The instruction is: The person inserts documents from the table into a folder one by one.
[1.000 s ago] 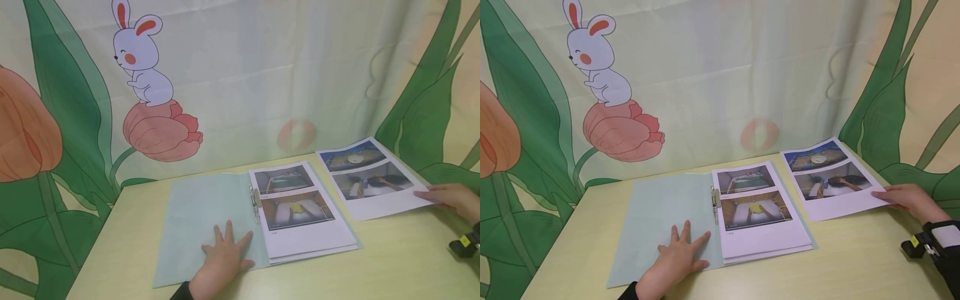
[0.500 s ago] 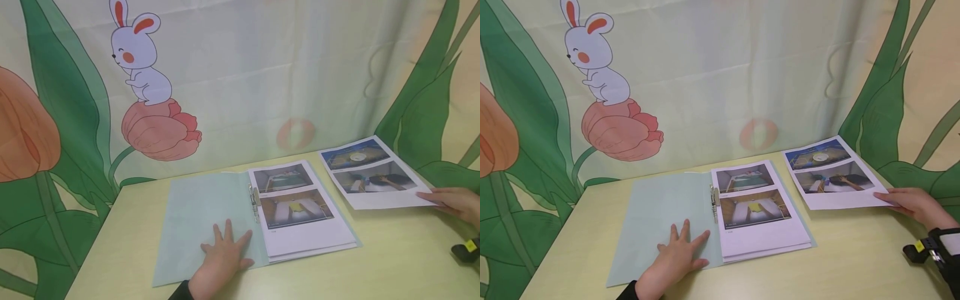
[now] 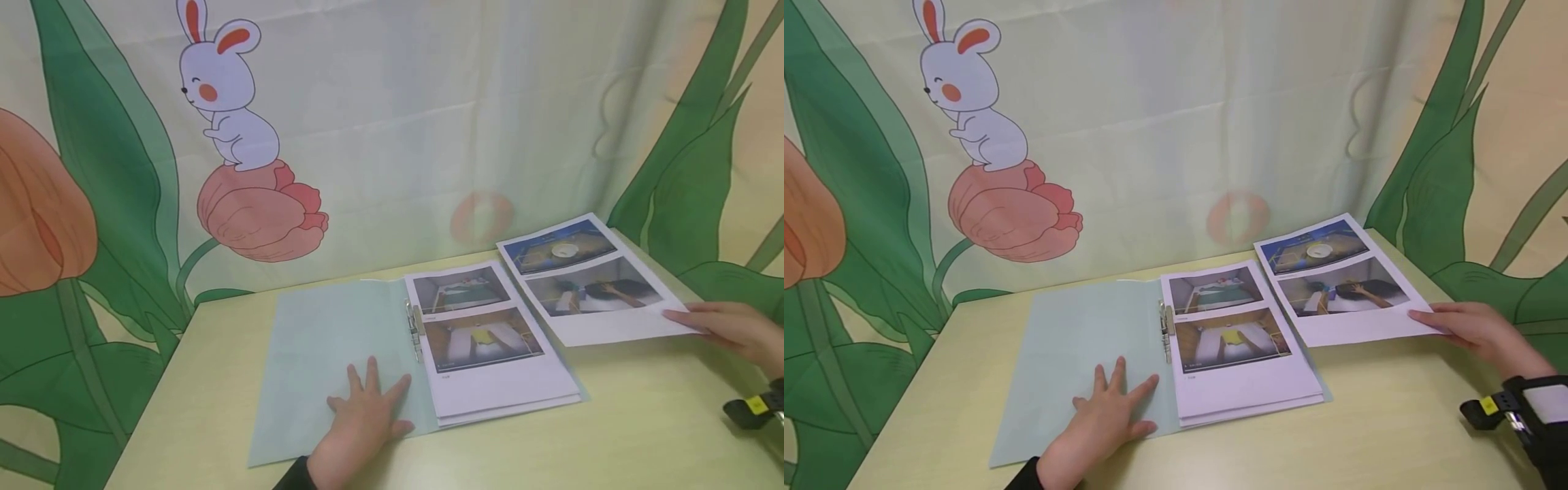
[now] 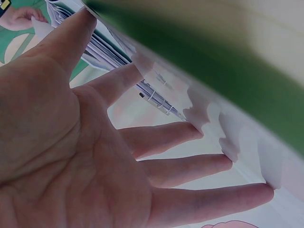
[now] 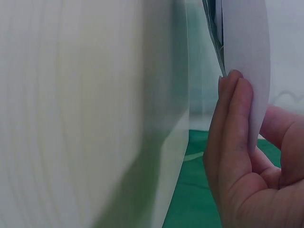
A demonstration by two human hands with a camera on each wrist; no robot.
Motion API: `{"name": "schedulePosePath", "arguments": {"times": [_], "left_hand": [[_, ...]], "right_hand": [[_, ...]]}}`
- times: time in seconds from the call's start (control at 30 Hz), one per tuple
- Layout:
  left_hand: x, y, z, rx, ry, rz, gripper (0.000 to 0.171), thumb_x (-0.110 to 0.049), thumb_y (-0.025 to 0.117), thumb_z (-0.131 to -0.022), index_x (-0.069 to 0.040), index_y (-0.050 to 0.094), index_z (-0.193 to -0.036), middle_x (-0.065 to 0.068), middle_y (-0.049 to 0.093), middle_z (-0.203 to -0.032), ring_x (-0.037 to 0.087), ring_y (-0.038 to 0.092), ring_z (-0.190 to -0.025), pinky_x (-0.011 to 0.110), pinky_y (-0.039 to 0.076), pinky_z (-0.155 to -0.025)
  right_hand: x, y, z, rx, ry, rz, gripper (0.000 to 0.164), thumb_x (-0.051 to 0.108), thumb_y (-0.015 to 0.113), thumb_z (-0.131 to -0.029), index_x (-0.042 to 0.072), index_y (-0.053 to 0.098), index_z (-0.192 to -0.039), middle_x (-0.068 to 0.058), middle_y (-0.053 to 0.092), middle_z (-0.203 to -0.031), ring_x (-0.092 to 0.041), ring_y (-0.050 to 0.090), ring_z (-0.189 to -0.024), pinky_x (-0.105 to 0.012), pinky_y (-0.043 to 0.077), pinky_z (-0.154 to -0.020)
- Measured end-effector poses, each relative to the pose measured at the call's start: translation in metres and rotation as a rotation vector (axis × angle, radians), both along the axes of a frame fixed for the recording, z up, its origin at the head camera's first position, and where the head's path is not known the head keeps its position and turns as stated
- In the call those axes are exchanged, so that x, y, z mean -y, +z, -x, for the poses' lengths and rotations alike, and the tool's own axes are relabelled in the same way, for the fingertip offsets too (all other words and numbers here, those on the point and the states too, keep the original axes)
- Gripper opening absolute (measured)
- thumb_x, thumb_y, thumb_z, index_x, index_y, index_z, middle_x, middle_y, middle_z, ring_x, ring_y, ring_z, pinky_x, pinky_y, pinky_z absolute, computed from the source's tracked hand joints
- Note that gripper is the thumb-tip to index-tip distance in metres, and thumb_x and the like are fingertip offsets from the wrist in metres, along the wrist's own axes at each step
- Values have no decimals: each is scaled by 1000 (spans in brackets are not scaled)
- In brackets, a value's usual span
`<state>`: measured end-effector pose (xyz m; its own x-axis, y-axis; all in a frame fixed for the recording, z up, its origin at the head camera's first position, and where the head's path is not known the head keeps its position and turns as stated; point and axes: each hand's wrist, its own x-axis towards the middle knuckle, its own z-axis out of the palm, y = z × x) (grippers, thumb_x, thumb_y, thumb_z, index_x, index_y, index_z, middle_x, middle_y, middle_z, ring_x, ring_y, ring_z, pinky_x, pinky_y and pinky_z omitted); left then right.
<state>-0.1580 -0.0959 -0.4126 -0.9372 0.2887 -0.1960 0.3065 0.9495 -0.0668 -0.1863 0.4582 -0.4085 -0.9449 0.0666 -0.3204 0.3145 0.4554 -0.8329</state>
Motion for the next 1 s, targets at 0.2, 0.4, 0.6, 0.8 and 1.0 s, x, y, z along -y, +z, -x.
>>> {"name": "schedulePosePath", "arguments": {"times": [0.2,0.4,0.6,0.8,1.0], "left_hand": [[0,-1,1,9,9,11,67,-67,61,-83,-41,46,-144,20,27,-153,53,28,-135,73,37,-80],[-1,-2,2,20,17,-3,67,-66,62,-83,-40,47,-144,21,27,-153,53,27,-135,74,36,-80],[0,-1,2,13,13,-4,67,-66,62,-83,-40,47,-144,21,27,-153,54,28,-135,74,36,-80],[0,-1,2,4,3,-5,68,-66,62,-82,-40,48,-143,21,28,-152,54,29,-134,74,36,-79],[1,-1,0,-6,-2,-8,67,-66,62,-83,-40,48,-143,22,28,-152,54,29,-134,74,37,-79]], "right_hand": [[21,6,3,-35,67,-136,84,36,53,-102,-31,16,-137,-48,25,-135,16,46,-79,-18,51,-74],[39,9,8,-51,98,-157,80,34,54,-102,-31,22,-136,-46,30,-135,10,52,-85,-20,51,-76],[54,6,16,-27,134,-230,81,38,55,-101,-29,27,-135,-46,30,-134,-35,55,-107,-24,51,-77],[77,4,21,-48,163,-230,76,35,57,-100,-28,32,-134,-44,36,-132,-39,54,-109,-28,51,-80],[102,6,26,-89,196,-241,73,34,59,-100,-28,36,-132,-43,41,-130,-39,55,-109,-28,50,-79]]}}
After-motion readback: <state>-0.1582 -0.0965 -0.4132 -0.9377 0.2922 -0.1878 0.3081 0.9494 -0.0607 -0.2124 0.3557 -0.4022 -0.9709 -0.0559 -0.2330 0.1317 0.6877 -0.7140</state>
